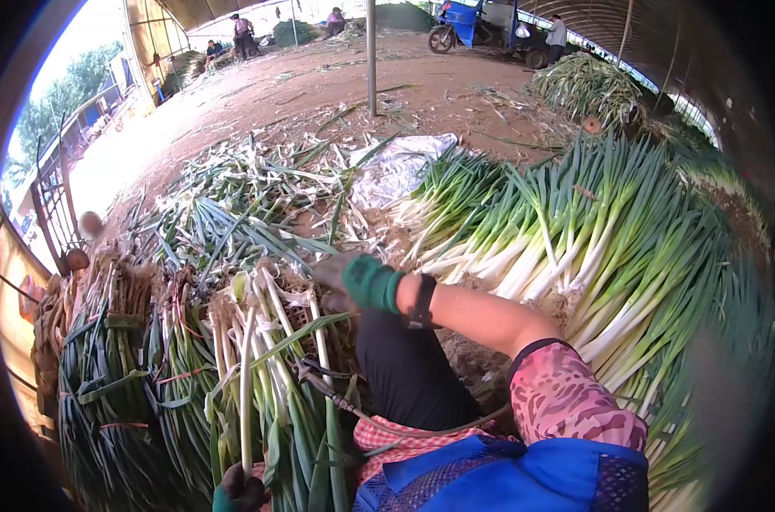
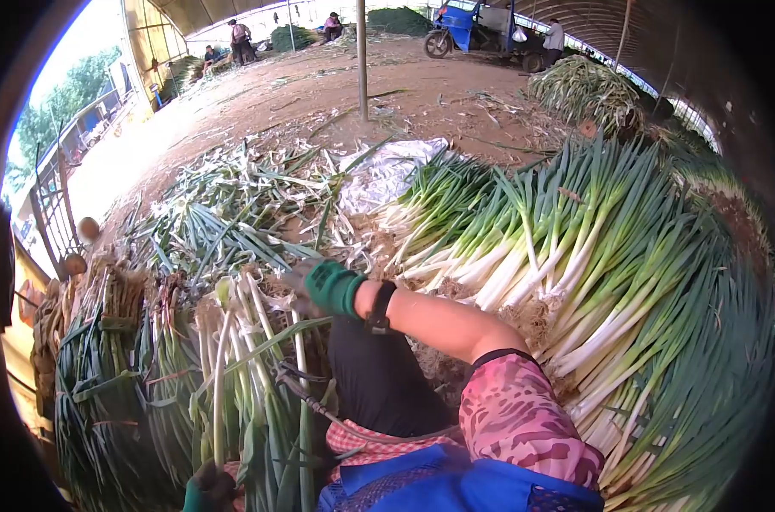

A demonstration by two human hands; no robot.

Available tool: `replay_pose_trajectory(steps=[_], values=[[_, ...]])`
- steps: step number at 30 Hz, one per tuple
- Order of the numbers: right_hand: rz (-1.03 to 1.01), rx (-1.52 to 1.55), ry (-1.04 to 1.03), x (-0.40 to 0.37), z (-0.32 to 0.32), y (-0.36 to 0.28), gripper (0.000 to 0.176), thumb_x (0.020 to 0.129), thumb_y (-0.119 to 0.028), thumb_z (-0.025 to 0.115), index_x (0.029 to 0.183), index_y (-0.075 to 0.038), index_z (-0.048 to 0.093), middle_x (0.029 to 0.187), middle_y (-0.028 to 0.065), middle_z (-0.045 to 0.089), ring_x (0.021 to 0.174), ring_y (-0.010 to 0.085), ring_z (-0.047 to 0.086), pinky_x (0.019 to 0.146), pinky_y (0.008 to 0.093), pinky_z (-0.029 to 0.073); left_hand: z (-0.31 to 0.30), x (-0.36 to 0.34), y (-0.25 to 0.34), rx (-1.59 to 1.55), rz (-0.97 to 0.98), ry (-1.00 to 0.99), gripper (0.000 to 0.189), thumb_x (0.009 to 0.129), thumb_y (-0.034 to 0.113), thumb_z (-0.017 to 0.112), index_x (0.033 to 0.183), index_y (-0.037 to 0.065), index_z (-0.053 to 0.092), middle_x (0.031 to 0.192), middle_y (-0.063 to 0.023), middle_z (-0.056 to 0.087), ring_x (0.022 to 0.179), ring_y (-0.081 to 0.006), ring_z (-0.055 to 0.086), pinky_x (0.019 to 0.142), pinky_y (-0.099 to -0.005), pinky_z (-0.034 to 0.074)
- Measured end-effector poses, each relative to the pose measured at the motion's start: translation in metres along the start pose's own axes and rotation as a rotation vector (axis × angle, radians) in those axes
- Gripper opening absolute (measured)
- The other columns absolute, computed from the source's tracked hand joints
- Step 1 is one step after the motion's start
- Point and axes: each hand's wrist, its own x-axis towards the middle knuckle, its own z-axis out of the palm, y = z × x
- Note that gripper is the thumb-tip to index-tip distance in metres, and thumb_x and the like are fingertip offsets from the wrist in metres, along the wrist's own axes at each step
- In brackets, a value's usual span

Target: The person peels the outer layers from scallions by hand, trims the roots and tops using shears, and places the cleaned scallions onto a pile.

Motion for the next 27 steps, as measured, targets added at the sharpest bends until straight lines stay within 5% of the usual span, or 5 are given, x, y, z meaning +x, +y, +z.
replay_pose_trajectory(steps=[3,6,10,17,27], values=[[-0.384,0.025,0.002,0.003,0.007,-0.094,0.076,0.081,-0.052,0.066,0.140,-0.011,0.045,0.148,0.0174,0.043,0.138,0.0361,0.039,0.114,0.0527,0.028,0.004,0.040,-0.031,0.135,0.063,-0.192,0.054,0.095,0.005,0.063,0.143,-0.001,0.040,0.108,-0.0084,0.061,0.089,-0.0185,0.061,0.080,-0.0354,0.054],[-0.629,0.022,-0.386,0.003,0.034,-0.128,0.035,0.073,-0.031,0.073,0.103,-0.017,0.062,0.095,0.0048,0.065,0.098,0.0302,0.062,0.082,0.0439,0.052,0.035,0.041,0.010,0.007,0.014,-0.318,0.064,0.094,0.008,0.065,0.149,0.001,0.032,0.121,-0.0108,0.061,0.098,-0.0215,0.063,0.081,-0.0365,0.054],[-0.574,0.003,-0.185,0.002,0.001,-0.078,0.023,0.076,-0.028,0.072,0.096,-0.020,0.064,0.088,0.0032,0.064,0.089,0.0265,0.063,0.077,0.0397,0.053,0.042,0.013,0.079,0.396,0.043,-0.232,0.035,0.090,0.006,0.065,0.124,-0.003,0.058,0.107,-0.0080,0.068,0.094,-0.0159,0.066,0.084,-0.0303,0.054],[-0.022,-0.573,0.221,-0.050,-0.126,0.125,0.021,0.086,-0.037,0.070,0.096,-0.019,0.071,0.071,-0.0005,0.063,0.073,0.0167,0.062,0.072,0.0327,0.051,-0.035,-0.031,0.101,0.291,-0.263,-0.034,0.042,0.088,0.012,0.067,0.125,-0.005,0.056,0.109,-0.0125,0.068,0.094,-0.0200,0.068,0.084,-0.0309,0.053],[0.872,0.122,0.734,-0.116,-0.114,0.284,0.030,0.091,-0.032,0.064,0.102,-0.004,0.069,0.095,0.0165,0.071,0.082,0.0348,0.069,0.073,0.0408,0.052,-0.058,0.016,0.056,-0.063,-0.150,0.249,0.034,0.094,0.018,0.064,0.123,0.001,0.058,0.096,-0.0044,0.067,0.083,-0.0126,0.064,0.073,-0.0257,0.052]])
